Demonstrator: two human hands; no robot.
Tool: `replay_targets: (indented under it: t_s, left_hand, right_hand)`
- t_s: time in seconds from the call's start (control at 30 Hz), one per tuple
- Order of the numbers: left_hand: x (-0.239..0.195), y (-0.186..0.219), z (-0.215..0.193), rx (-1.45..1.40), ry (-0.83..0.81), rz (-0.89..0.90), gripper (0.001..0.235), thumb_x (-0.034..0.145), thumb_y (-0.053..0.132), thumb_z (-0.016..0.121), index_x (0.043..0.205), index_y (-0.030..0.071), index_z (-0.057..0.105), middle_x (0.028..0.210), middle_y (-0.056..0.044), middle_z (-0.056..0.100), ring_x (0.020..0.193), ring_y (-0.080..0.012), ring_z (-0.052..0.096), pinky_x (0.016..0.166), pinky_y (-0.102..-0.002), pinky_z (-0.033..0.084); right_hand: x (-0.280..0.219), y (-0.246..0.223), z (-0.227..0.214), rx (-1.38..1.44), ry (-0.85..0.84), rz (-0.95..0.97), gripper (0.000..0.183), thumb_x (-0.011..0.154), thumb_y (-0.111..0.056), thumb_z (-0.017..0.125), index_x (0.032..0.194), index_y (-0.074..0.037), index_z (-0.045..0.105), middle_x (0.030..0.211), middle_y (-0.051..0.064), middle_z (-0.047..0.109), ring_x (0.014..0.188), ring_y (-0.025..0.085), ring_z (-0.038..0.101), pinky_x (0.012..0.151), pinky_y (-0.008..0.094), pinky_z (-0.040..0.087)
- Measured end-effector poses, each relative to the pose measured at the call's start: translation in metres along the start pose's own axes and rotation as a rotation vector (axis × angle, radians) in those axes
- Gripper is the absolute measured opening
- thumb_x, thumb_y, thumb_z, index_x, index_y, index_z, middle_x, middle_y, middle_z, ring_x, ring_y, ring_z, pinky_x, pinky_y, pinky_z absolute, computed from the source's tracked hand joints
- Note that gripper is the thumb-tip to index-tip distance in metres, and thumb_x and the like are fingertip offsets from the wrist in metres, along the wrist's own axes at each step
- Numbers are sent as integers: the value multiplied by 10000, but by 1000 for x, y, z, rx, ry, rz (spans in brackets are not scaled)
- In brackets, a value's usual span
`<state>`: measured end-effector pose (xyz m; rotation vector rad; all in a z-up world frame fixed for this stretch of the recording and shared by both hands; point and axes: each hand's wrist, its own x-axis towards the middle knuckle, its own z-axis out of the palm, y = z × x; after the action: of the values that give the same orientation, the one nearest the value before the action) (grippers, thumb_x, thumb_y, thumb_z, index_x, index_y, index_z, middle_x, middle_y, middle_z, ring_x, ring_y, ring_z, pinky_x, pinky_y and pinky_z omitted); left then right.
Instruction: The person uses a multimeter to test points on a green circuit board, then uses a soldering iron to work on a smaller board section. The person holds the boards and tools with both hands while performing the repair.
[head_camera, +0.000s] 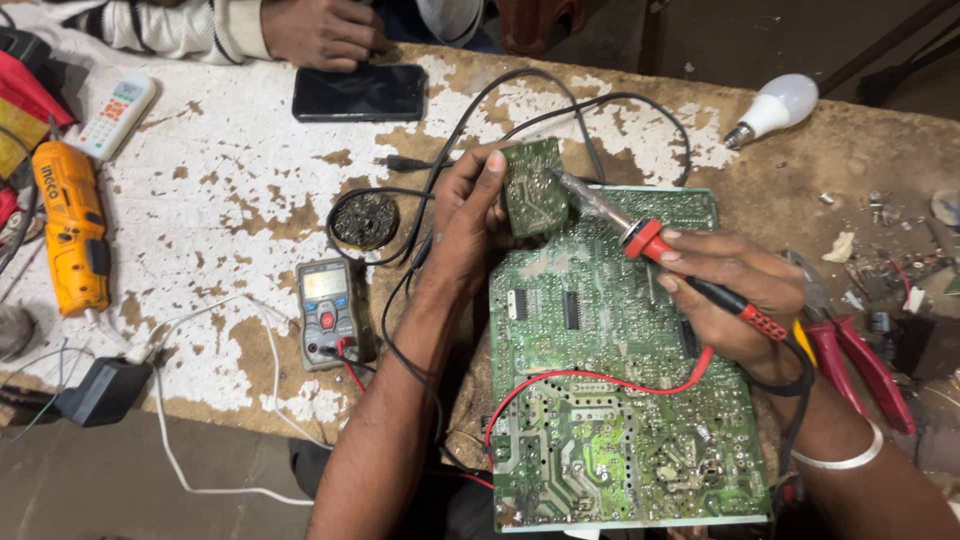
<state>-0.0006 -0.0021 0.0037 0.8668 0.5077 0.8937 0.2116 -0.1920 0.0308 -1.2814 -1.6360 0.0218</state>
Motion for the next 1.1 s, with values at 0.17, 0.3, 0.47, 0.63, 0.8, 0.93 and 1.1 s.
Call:
replay_targets:
  t_s: [0.17, 0.3, 0.47, 0.63, 0.8, 0.93, 1.1]
  left_hand:
    - [1, -3, -2, -47, -28, 26, 370, 1015, 389, 695, 1196, 66, 679, 769, 72, 609, 534, 25, 436, 444, -152, 328]
    - [4, -7, -4, 47, -18, 60, 356, 1010, 373, 663, 1188, 65, 671, 832, 42, 676, 594, -12, 536, 487, -189, 423]
    - [6, -9, -8, 9, 2, 63, 330, 1066, 346, 671, 1228, 59, 692, 762, 50, 553, 569, 6, 471, 473, -156, 369]
    - [6, -10, -8, -36, -41, 99, 322, 1045, 321, 642, 1210, 44, 647, 994, -26, 713, 785, -49, 635, 682, -210, 526]
    - [8, -18, -14, 49, 24, 66, 308, 1013, 328, 646, 1186, 72, 647, 959, 10, 692, 738, -43, 615, 602, -219, 493]
    - [10, -17, -24, 99, 151, 13, 243, 1050, 338, 687, 1140, 128, 604, 655, 77, 467, 486, -43, 414, 410, -224, 309]
    - [2, -11, -26, 162, 39, 91, 398, 1075, 358, 631, 1351, 71, 628, 737, 36, 544, 496, -49, 427, 410, -218, 322]
  right_hand:
    - [2, 1, -2, -22, -10, -21, 192, 858, 11, 808, 1038, 3, 742, 1133, 176, 744, 1055, 260, 752, 934, 344, 618]
    - [4, -1, -1, 10, -1, -7, 195, 852, 6, 807, 1036, 1, 744, 1125, 175, 745, 1052, 262, 753, 922, 337, 622]
    - [6, 0, -4, -2, -17, -31, 200, 845, 13, 806, 1035, -1, 745, 1121, 176, 745, 1046, 269, 755, 921, 337, 621]
    - [1, -2, -2, -7, -19, 13, 227, 838, 23, 808, 1055, -5, 745, 1138, 174, 743, 1038, 267, 755, 924, 344, 614]
    - [10, -7, -3, 36, -25, -17, 245, 831, 39, 799, 1064, -11, 739, 1116, 177, 744, 1045, 278, 755, 929, 350, 623]
    - [14, -4, -13, -35, -119, -266, 227, 871, 56, 800, 1060, -1, 689, 1128, 169, 723, 1080, 324, 749, 952, 372, 643]
    - [10, -1, -14, 124, -111, -102, 290, 876, 44, 805, 1151, 0, 721, 1209, 156, 716, 1075, 272, 766, 924, 337, 666]
